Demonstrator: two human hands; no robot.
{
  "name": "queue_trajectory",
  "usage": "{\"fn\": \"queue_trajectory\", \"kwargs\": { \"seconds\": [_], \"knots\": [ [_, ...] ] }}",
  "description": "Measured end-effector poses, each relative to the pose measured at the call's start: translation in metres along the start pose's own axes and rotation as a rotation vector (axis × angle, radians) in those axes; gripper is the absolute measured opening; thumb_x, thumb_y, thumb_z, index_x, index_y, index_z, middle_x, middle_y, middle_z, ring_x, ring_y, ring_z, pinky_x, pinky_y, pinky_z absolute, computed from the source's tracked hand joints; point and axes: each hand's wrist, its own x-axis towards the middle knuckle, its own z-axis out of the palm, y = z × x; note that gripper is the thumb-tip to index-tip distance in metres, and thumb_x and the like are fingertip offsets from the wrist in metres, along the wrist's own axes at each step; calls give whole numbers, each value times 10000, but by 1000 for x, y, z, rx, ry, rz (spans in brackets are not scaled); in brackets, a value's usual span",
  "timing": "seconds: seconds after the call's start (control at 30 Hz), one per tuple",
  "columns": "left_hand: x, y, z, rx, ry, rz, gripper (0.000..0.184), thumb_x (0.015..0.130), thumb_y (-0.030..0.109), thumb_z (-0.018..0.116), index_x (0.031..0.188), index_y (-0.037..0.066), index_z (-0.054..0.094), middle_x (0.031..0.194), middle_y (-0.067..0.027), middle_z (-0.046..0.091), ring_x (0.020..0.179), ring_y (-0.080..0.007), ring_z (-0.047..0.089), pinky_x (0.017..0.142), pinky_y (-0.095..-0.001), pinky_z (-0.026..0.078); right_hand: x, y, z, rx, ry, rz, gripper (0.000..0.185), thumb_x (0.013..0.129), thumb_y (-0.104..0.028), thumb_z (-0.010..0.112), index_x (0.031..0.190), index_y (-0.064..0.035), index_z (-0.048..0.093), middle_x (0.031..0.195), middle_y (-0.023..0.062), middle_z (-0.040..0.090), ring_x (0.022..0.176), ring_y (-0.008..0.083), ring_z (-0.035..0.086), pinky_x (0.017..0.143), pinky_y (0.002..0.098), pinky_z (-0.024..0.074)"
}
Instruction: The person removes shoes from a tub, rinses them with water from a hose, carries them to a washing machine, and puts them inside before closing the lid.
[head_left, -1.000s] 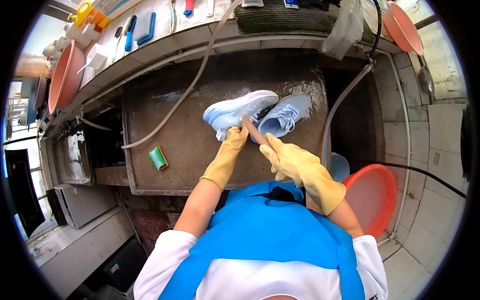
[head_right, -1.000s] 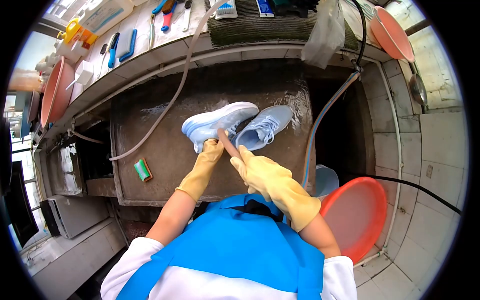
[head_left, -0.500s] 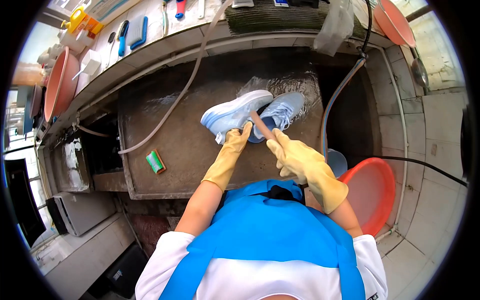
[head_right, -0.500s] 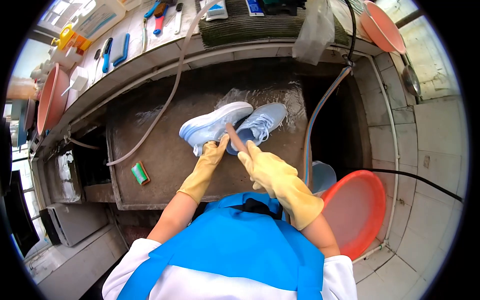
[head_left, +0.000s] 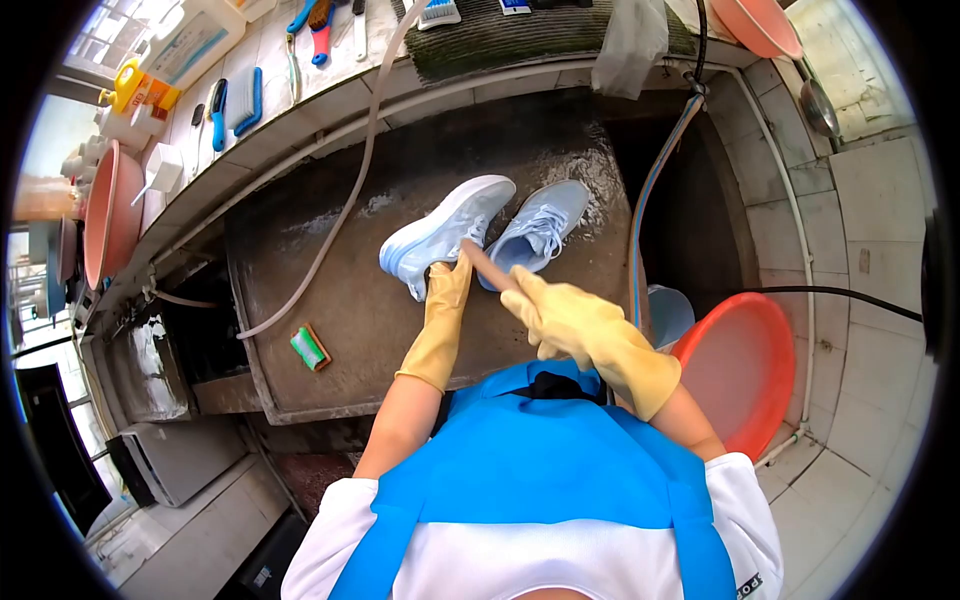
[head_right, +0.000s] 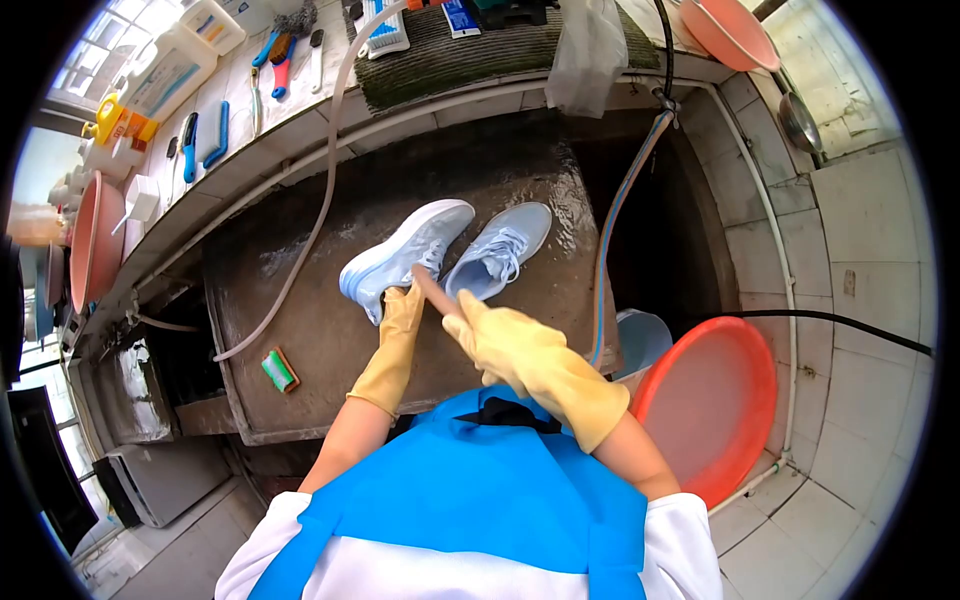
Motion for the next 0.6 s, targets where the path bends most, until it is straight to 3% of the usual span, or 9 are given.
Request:
{"fn": "queue_trajectory", "kwargs": {
  "seconds": [0.07,0.2,0.3,0.37,0.47,0.5,0.53,0.6],
  "knots": [
    [-7,31,-2,187,35,-128,512,991,315,680,1374,-18,612,1354,-184,666,1260,-322,622,1065,-408,462,10,4,-5,45,66,-3,649,1090,-536,374,1626,-185,270,955,133,712,763,229,736,704,386,589],
    [-13,56,-4,181,79,-209,546,991,361,669,1377,-22,611,1371,-193,656,1282,-337,610,1071,-414,454,16,3,-11,23,117,-17,704,1094,-545,343,1638,-116,225,960,145,721,791,248,750,749,370,594],
    [-11,57,-7,154,54,-313,615,976,416,679,1371,-50,607,1373,-226,646,1288,-353,607,1060,-428,458,12,-2,-11,-42,35,-19,711,1094,-546,342,1638,-105,217,968,150,723,799,253,754,738,380,597],
    [8,5,-7,81,192,-401,694,948,420,725,1375,-104,569,1382,-209,639,1249,-313,626,1038,-407,476,30,13,-16,91,86,-35,713,1090,-553,353,1632,-108,224,980,150,721,799,255,755,721,390,599],
    [20,-6,-15,-193,236,-434,688,931,398,761,1349,-113,569,1331,-190,656,1185,-258,649,991,-381,500,16,1,-15,44,75,-19,667,1095,-539,355,1619,-139,249,957,140,713,778,256,750,698,398,599],
    [20,7,-17,-360,239,-488,664,931,383,766,1336,-108,578,1312,-191,662,1158,-245,658,975,-377,506,14,1,-11,10,24,-63,654,1098,-533,353,1617,-149,251,946,133,710,763,254,745,697,399,598],
    [20,20,-19,-289,216,-528,806,897,533,755,1370,-91,561,1321,-213,647,1176,-294,638,1003,-389,486,15,2,-6,-40,33,-91,593,1097,-531,363,1572,-178,326,940,113,703,727,234,729,628,384,587],
    [25,38,-24,-258,217,-614,792,906,518,753,1373,-90,555,1338,-214,630,1178,-294,634,1004,-380,484,13,0,-5,-35,41,-93,562,1092,-538,374,1530,-186,369,934,104,701,715,226,722,591,375,576]
  ]
}}
